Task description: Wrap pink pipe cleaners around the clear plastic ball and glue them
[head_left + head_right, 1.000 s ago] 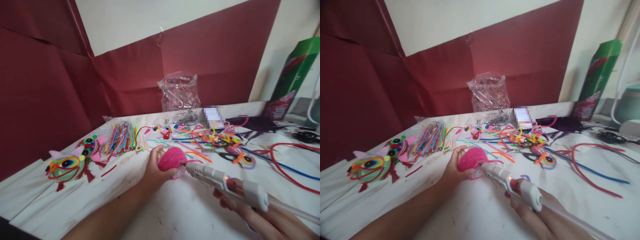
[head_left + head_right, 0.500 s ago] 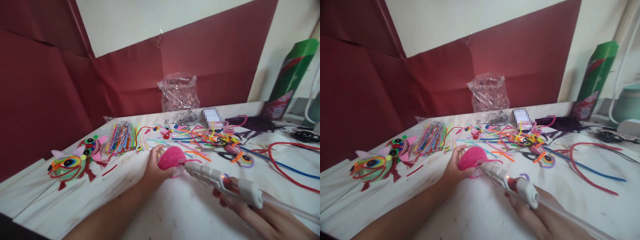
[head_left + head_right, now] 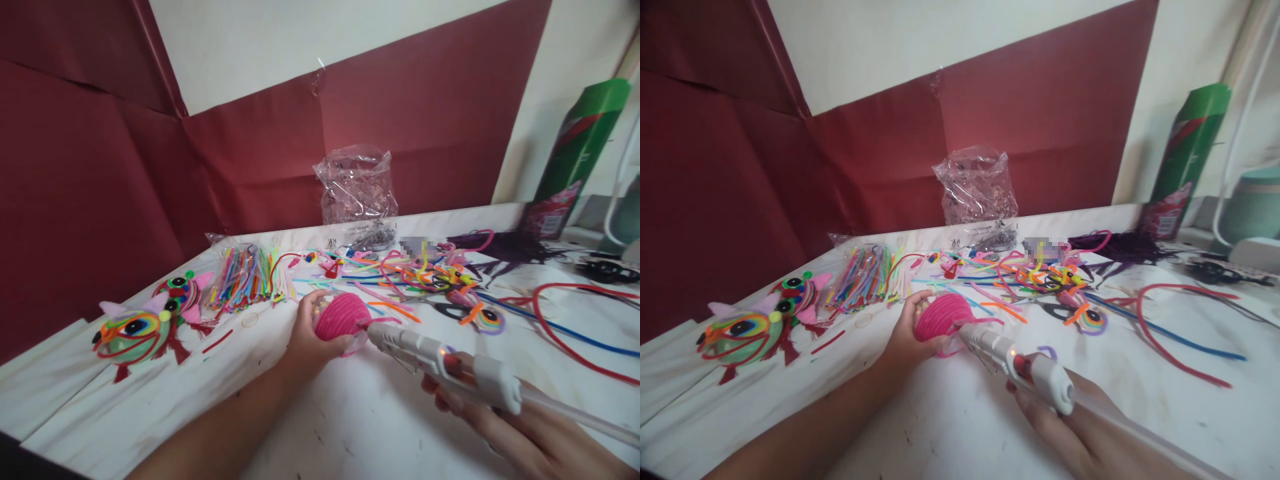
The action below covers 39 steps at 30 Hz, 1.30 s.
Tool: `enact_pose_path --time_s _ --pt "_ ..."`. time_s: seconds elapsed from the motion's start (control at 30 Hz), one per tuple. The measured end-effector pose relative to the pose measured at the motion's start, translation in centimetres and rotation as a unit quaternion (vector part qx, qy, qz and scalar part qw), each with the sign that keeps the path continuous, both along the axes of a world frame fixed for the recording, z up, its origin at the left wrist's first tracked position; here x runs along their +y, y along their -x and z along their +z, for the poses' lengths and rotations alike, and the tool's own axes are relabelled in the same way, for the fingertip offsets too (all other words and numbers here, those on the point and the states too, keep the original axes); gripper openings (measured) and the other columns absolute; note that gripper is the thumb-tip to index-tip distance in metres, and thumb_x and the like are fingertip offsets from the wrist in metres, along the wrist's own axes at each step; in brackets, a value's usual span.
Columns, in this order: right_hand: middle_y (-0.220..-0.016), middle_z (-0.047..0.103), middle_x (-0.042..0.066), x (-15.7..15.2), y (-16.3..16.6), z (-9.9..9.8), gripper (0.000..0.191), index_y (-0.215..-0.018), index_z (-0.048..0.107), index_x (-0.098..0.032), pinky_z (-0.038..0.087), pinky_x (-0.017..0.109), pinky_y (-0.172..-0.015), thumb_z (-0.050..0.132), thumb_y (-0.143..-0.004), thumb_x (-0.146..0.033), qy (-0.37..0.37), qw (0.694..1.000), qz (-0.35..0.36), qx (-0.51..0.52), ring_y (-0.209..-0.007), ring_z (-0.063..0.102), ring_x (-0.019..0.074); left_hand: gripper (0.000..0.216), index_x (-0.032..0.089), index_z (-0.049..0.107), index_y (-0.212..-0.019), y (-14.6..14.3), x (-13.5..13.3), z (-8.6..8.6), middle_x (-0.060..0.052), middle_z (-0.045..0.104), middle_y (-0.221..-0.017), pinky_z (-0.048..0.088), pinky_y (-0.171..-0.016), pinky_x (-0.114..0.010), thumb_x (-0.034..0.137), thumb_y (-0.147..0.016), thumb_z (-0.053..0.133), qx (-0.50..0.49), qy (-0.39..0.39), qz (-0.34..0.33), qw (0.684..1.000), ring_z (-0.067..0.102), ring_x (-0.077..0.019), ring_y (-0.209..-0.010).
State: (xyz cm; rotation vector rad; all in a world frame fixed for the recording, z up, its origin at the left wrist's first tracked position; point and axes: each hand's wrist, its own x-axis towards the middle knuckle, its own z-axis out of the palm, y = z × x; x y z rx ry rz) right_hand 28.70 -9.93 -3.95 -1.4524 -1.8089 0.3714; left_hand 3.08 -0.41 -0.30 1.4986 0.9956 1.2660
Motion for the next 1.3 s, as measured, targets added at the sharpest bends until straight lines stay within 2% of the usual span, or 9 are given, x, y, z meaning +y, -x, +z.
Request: enact_pose_path --time_s 0.33,0.47,0.53,0.67,0.8,0.97,1.13,1.3 --pt "-0.095 0.076 0.002 -0.2 0.3 1.1 0.036 -0.093 0.073 -0.030 0.058 0.034 -0.081 0.055 -0.077 -0.057 0.006 0.999 0.010 -0.038 -0.088 0.071 0.0258 0.079 0.023 0.040 -0.118 0.1 -0.2 0.5 -0.006 0.056 -0.107 0.051 -0.073 -0.032 0.027 -0.051 0.082 0.008 0.009 -0.006 1.000 0.061 -0.0230 -0.090" --pt "-0.088 0.076 0.006 -0.3 1.0 1.7 0.050 -0.085 0.073 -0.027 0.057 0.041 -0.080 0.041 -0.080 -0.064 0.003 0.999 -0.031 -0.044 -0.084 0.071 0.0284 0.079 0.023 0.040 -0.118 0.0 -0.2 0.4 -0.006 0.056 -0.107 0.051 -0.072 -0.031 0.027 -0.051 0.082 0.000 0.013 -0.006 1.000 0.062 -0.0232 -0.089" --pt "-0.087 0.076 0.006 -0.3 1.0 1.9 0.051 -0.085 0.073 -0.027 0.057 0.041 -0.080 0.040 -0.080 -0.066 0.003 0.999 -0.029 -0.046 -0.083 0.071 0.0284 0.079 0.023 0.040 -0.118 0.0 -0.2 0.4 -0.007 0.057 -0.107 0.051 -0.072 -0.031 0.028 -0.052 0.082 0.000 0.011 -0.007 1.000 0.062 -0.0232 -0.089" --pt "-0.089 0.077 0.004 -0.2 0.7 1.6 0.044 -0.091 0.073 -0.029 0.058 0.035 -0.079 0.050 -0.077 -0.063 -0.005 0.999 0.004 -0.039 -0.084 0.071 0.0269 0.076 0.022 0.041 -0.117 0.0 -0.2 0.5 -0.006 0.057 -0.104 0.052 -0.072 -0.032 0.027 -0.052 0.082 0.008 0.006 -0.009 1.000 0.062 -0.0230 -0.088" --pt "-0.085 0.077 0.007 0.0 0.9 1.2 0.058 -0.097 0.073 -0.027 0.060 0.037 -0.070 0.038 -0.079 -0.070 -0.009 1.000 -0.017 -0.020 -0.077 0.072 0.0281 0.077 0.022 0.041 -0.116 -0.1 -0.4 0.7 -0.006 0.057 -0.106 0.051 -0.073 -0.032 0.026 -0.051 0.082 -0.003 0.009 -0.013 1.000 0.062 -0.0234 -0.089" --pt "-0.087 0.077 0.007 -0.1 1.1 1.3 0.057 -0.087 0.074 -0.027 0.060 0.037 -0.072 0.039 -0.078 -0.070 0.002 0.999 -0.001 -0.033 -0.079 0.072 0.0278 0.077 0.021 0.042 -0.116 -0.2 -0.4 0.7 -0.007 0.056 -0.106 0.050 -0.074 -0.032 0.025 -0.050 0.082 -0.005 0.012 -0.003 1.000 0.061 -0.0231 -0.089" --pt "-0.084 0.077 0.006 -0.2 1.0 1.1 0.057 -0.096 0.073 -0.027 0.060 0.038 -0.072 0.038 -0.080 -0.069 -0.010 1.000 -0.008 -0.020 -0.077 0.072 0.0277 0.079 0.022 0.042 -0.117 -0.1 -0.1 0.3 -0.007 0.056 -0.107 0.050 -0.075 -0.032 0.027 -0.049 0.083 -0.007 0.008 0.000 1.000 0.060 -0.0237 -0.091" --pt "-0.086 0.077 0.004 -0.1 0.7 0.7 0.049 -0.085 0.074 -0.029 0.059 0.037 -0.077 0.044 -0.078 -0.066 -0.001 1.000 0.005 -0.028 -0.081 0.072 0.0272 0.078 0.022 0.042 -0.116 -0.1 -0.1 0.3 -0.006 0.057 -0.107 0.051 -0.076 -0.033 0.026 -0.050 0.082 -0.010 0.007 0.000 1.000 0.061 -0.0239 -0.091"
